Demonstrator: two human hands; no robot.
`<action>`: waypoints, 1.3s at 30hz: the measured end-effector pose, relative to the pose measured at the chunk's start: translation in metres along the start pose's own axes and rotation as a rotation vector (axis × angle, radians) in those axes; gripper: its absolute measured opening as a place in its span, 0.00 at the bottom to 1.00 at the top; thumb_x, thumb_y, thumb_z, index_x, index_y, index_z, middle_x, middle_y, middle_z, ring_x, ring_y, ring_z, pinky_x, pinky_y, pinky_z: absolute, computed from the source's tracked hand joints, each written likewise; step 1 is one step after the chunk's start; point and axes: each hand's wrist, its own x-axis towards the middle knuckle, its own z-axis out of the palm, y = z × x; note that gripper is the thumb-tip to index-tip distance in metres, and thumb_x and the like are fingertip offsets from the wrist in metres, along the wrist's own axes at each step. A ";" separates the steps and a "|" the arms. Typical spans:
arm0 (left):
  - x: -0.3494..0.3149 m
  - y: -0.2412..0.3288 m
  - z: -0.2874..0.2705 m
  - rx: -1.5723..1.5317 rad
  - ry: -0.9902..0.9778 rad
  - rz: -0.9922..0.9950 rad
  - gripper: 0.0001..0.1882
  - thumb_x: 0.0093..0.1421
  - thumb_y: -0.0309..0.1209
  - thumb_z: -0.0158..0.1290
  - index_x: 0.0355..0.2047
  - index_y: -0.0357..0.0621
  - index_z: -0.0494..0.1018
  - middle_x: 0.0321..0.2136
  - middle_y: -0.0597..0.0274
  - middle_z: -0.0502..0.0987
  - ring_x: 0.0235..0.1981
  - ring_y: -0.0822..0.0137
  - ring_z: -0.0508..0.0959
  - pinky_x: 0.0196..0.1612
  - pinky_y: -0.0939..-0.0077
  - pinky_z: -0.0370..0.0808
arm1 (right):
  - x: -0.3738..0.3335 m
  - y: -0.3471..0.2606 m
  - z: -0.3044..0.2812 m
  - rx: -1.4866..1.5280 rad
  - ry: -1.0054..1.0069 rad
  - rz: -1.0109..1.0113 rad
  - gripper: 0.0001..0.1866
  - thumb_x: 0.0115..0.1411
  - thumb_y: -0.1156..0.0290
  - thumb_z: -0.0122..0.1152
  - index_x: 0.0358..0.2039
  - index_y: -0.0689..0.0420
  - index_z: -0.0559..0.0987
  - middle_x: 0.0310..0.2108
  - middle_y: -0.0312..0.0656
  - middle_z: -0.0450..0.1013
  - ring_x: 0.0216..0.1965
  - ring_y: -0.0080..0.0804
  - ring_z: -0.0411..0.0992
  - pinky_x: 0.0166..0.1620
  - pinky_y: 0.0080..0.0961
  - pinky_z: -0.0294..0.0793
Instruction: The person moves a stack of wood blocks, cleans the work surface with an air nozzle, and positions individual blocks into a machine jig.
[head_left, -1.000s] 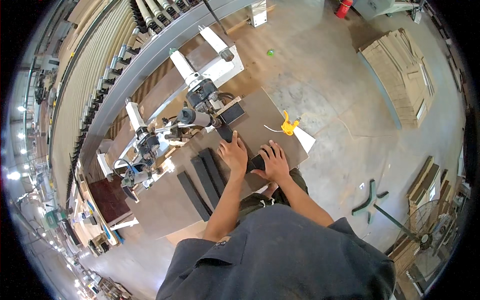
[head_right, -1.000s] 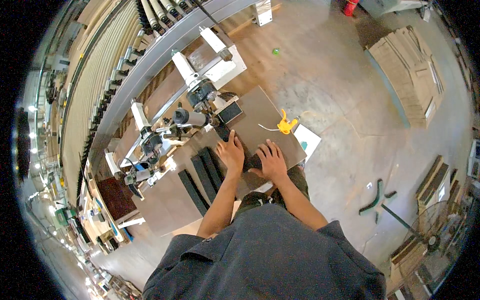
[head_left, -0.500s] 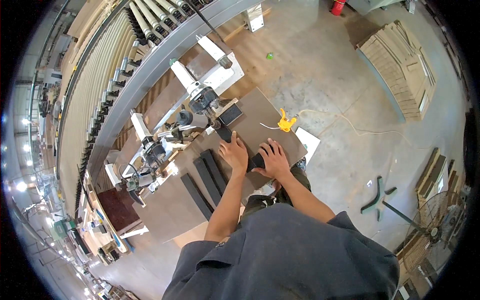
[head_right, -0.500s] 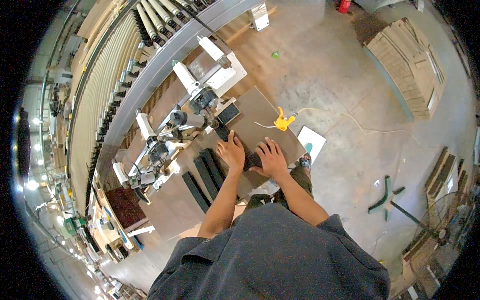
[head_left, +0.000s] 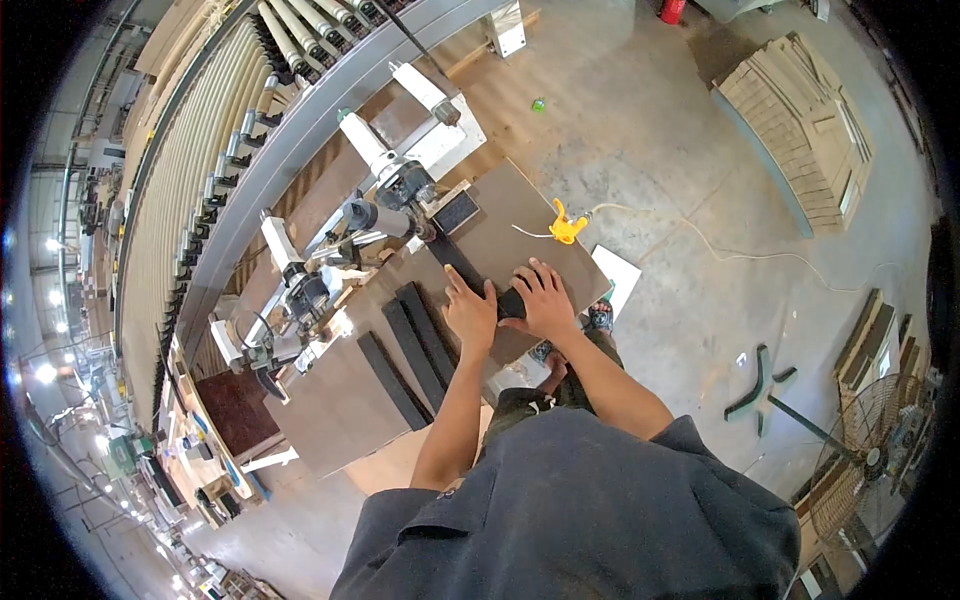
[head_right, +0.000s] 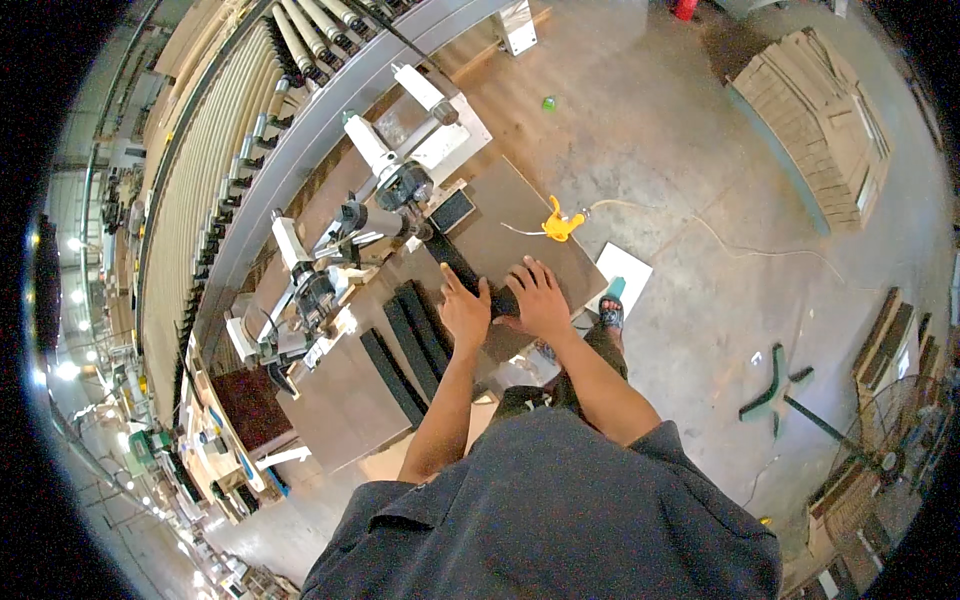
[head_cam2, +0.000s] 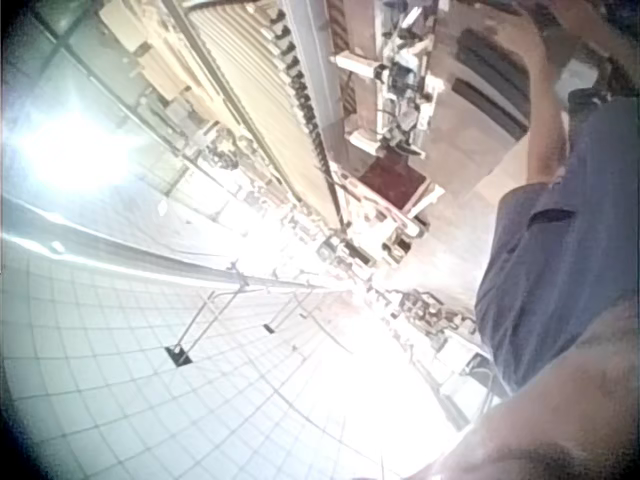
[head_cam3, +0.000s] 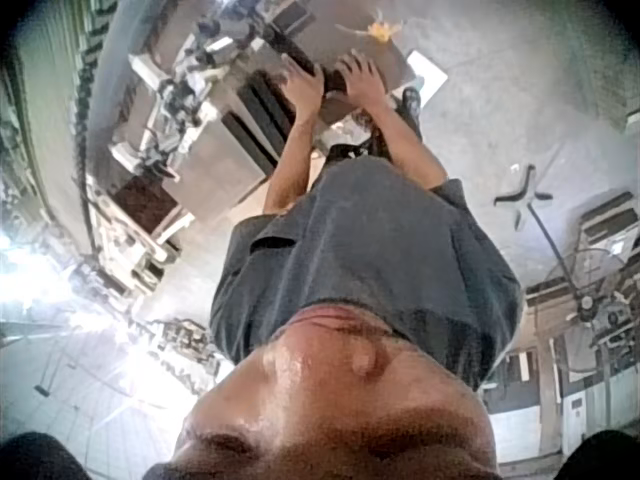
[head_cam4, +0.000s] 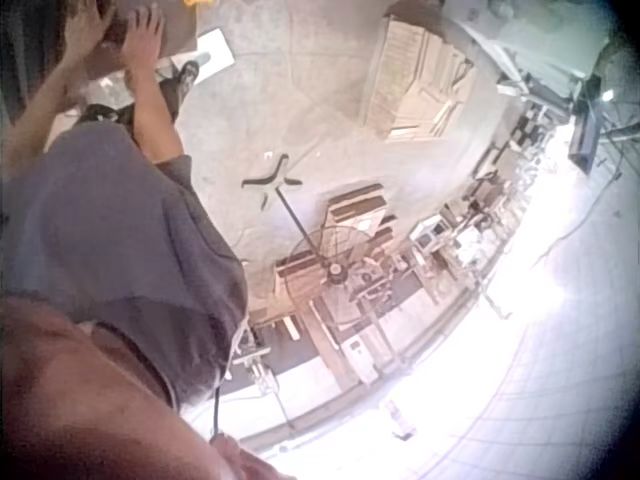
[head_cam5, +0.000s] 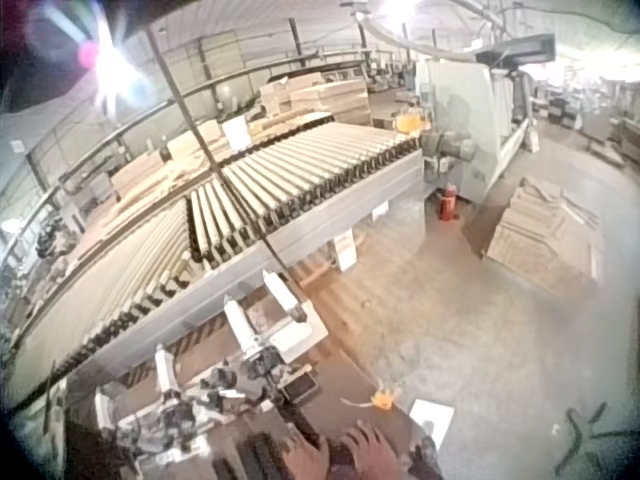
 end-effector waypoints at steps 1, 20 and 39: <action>-0.003 -0.001 0.000 -0.001 -0.038 -0.022 0.49 0.77 0.55 0.60 0.85 0.35 0.57 0.57 0.33 0.81 0.39 0.37 0.88 0.55 0.41 0.81 | 0.000 -0.001 0.000 0.001 -0.004 -0.003 0.50 0.54 0.32 0.82 0.67 0.52 0.77 0.72 0.44 0.70 0.82 0.59 0.58 0.82 0.63 0.58; 0.052 -0.070 -0.032 0.208 -0.140 0.801 0.41 0.63 0.17 0.62 0.77 0.59 0.73 0.72 0.53 0.73 0.67 0.44 0.79 0.67 0.50 0.80 | -0.003 0.004 0.004 0.017 0.011 -0.010 0.52 0.56 0.23 0.75 0.66 0.53 0.79 0.71 0.45 0.72 0.81 0.58 0.59 0.82 0.62 0.58; 0.106 -0.056 -0.027 0.392 -0.159 1.130 0.19 0.63 0.24 0.63 0.53 0.54 0.78 0.53 0.64 0.79 0.60 0.56 0.79 0.65 0.57 0.80 | -0.015 0.015 0.007 0.111 -0.008 0.074 0.52 0.65 0.21 0.65 0.72 0.53 0.75 0.73 0.49 0.70 0.81 0.56 0.60 0.84 0.55 0.57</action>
